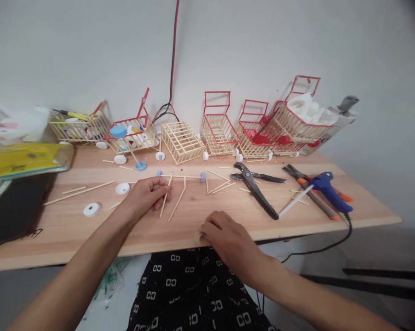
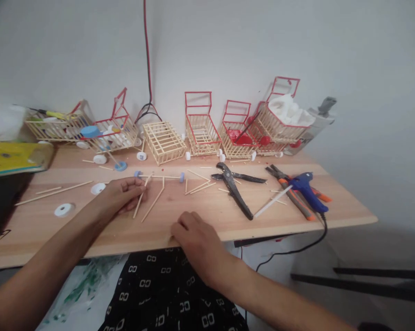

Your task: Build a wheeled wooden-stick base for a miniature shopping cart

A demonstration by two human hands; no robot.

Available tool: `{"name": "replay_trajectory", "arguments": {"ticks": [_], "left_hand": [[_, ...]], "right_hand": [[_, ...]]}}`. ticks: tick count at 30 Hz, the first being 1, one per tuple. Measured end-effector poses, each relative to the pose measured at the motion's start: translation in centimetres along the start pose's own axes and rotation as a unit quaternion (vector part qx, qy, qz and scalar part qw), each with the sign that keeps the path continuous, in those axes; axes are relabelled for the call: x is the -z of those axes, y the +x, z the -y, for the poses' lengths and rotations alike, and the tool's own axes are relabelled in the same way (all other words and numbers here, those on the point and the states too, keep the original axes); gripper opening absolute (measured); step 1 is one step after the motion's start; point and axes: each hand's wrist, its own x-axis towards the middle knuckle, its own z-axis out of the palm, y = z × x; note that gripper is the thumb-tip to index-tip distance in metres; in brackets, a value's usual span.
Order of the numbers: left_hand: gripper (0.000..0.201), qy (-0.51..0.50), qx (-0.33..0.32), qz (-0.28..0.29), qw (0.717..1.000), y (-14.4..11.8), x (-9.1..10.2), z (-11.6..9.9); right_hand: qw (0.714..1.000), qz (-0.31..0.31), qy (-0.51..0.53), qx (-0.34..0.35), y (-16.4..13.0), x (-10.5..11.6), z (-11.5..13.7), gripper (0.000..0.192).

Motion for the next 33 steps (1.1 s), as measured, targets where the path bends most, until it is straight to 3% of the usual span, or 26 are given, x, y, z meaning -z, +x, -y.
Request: {"name": "replay_trajectory", "arguments": {"ticks": [2, 5, 11, 13, 16, 19, 22, 27, 33], "left_hand": [[0.021, 0.002, -0.008, 0.003, 1.0, 0.1, 0.1, 0.2], [0.021, -0.001, -0.011, 0.001, 1.0, 0.1, 0.1, 0.2], [0.015, 0.014, 0.012, -0.004, 1.0, -0.1, 0.0, -0.2], [0.013, 0.013, 0.021, -0.008, 1.0, -0.1, -0.1, -0.3], [0.01, 0.003, 0.018, -0.01, 1.0, 0.0, -0.1, -0.2], [0.01, -0.002, 0.008, -0.01, 1.0, 0.0, 0.0, 0.0], [0.011, 0.007, 0.008, -0.015, 1.0, -0.1, 0.0, 0.0], [0.01, 0.003, 0.008, -0.012, 1.0, -0.1, -0.1, -0.1], [0.007, -0.014, 0.001, -0.002, 1.0, 0.1, 0.0, 0.2]], "right_hand": [[1.0, -0.011, -0.014, 0.007, 1.1, -1.0, 0.0, 0.009], [0.997, -0.04, -0.06, -0.017, 2.7, -1.3, -2.4, 0.01], [0.986, -0.079, -0.095, -0.113, 2.6, 1.2, -7.6, 0.018], [0.986, -0.102, -0.073, -0.113, 2.3, 1.7, -7.6, 0.017], [0.989, -0.123, -0.034, -0.077, 3.1, 1.3, -5.4, 0.015], [0.996, -0.084, -0.036, -0.024, 5.3, -0.2, -2.5, 0.016], [0.995, -0.04, -0.085, -0.036, 7.5, -1.4, -0.8, 0.014], [0.98, 0.007, -0.164, -0.108, 7.7, -0.9, -2.3, 0.011], [0.965, -0.004, -0.205, -0.161, 5.5, 0.3, -4.6, 0.015]]}}
